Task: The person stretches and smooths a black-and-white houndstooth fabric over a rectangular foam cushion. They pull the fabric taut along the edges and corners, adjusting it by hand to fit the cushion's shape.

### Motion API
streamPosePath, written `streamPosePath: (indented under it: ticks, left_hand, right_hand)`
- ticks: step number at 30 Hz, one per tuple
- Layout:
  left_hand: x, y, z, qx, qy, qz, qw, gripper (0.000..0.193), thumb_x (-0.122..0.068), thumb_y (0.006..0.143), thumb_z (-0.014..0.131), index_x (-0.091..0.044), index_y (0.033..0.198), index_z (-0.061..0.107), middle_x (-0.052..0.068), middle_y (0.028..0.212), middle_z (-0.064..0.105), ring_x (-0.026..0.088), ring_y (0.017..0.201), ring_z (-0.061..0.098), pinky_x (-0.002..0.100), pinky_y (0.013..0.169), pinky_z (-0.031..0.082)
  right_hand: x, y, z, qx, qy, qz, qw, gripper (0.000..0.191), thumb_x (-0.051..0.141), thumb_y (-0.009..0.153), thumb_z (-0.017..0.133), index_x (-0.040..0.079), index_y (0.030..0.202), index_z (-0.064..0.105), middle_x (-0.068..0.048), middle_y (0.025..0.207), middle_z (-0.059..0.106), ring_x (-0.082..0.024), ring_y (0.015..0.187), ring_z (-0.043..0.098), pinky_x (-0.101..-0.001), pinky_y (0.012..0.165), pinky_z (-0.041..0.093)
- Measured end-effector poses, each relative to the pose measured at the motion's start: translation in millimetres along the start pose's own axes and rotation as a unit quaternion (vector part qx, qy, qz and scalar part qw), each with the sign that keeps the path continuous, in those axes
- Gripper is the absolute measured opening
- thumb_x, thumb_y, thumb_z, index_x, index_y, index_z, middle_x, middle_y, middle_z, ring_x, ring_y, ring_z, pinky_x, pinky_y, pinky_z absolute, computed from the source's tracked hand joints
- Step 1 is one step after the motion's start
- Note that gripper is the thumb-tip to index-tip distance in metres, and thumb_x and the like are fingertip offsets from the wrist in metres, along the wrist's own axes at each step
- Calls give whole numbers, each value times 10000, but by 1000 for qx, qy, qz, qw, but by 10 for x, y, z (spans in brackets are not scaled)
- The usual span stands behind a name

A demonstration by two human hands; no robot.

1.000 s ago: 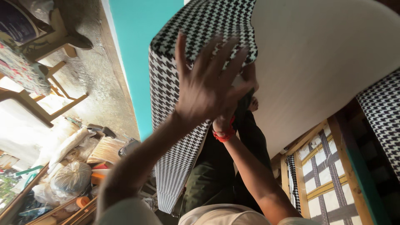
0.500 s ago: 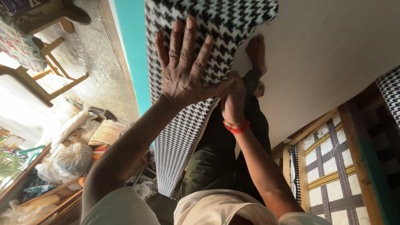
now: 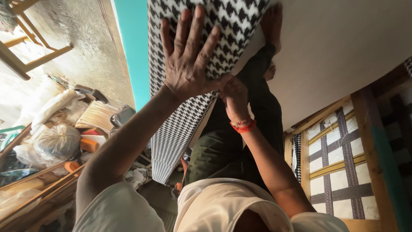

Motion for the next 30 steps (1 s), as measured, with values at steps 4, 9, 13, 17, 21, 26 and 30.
streamPosePath:
  ticks: [4, 9, 13, 17, 21, 26, 30]
  left_hand:
    - [-125, -524, 49, -31, -30, -2, 999, 1069, -792, 960, 655, -234, 1696, 119, 210, 1737, 104, 415, 1617, 117, 693, 1274, 0]
    - [-203, -1001, 107, -27, -11, -22, 999, 959, -669, 979, 678, -235, 1690, 203, 205, 1726, 177, 429, 1600, 188, 692, 1274, 20]
    - [-170, -1088, 135, -33, -33, -20, 999, 955, -723, 1006, 663, -213, 1685, 229, 215, 1708, 177, 436, 1589, 183, 692, 1259, 25]
    - [-177, -1105, 84, -50, -44, 16, 998, 940, -650, 997, 632, -199, 1704, 211, 198, 1731, 140, 412, 1616, 126, 680, 1288, 8]
    - [-169, -1138, 137, -15, -19, -5, 1000, 954, -631, 951, 636, -213, 1698, 214, 187, 1721, 196, 417, 1603, 147, 681, 1283, 10]
    - [-160, -1147, 220, 12, 4, -14, 1000, 948, -627, 939, 631, -218, 1688, 217, 186, 1705, 264, 439, 1573, 194, 688, 1243, 22]
    - [-162, -1184, 177, -28, -15, 2, 999, 981, -600, 905, 693, -208, 1681, 239, 175, 1649, 345, 428, 1507, 304, 677, 1225, 130]
  right_hand:
    - [-22, 86, 47, -2, 58, -20, 998, 126, -22, 983, 648, 68, 1053, 596, 18, 921, 634, -72, 797, 609, -222, 700, 513]
    - [-97, 147, 94, 7, 100, 33, 994, 100, 48, 1001, 668, 71, 1073, 602, 3, 946, 666, -94, 796, 622, -238, 661, 511]
    - [-415, -80, 34, 77, 110, 58, 989, 152, 83, 946, 681, 78, 1066, 588, -22, 968, 690, -136, 884, 678, -296, 786, 578]
    - [-978, -465, -144, 106, 72, 50, 991, 195, 44, 963, 735, 108, 1022, 561, -5, 885, 651, -89, 753, 585, -246, 662, 484]
    - [-1521, -645, -434, 22, -41, 83, 995, 207, -30, 833, 720, 86, 944, 589, -15, 829, 642, -80, 626, 490, -223, 530, 368]
    - [-1750, -643, -526, -67, 45, 119, 990, 168, -42, 951, 624, 95, 867, 574, 5, 762, 558, -102, 660, 531, -257, 612, 488]
    - [-1560, -625, -329, 0, 46, 61, 997, 264, -122, 953, 563, 105, 824, 530, 17, 768, 516, -102, 647, 490, -269, 601, 461]
Point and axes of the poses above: each hand's wrist, its own y-axis towards the middle knuckle, its own z-axis out of the palm, x = y × z, the point moved 8 cm from there along y, towards the middle knuckle
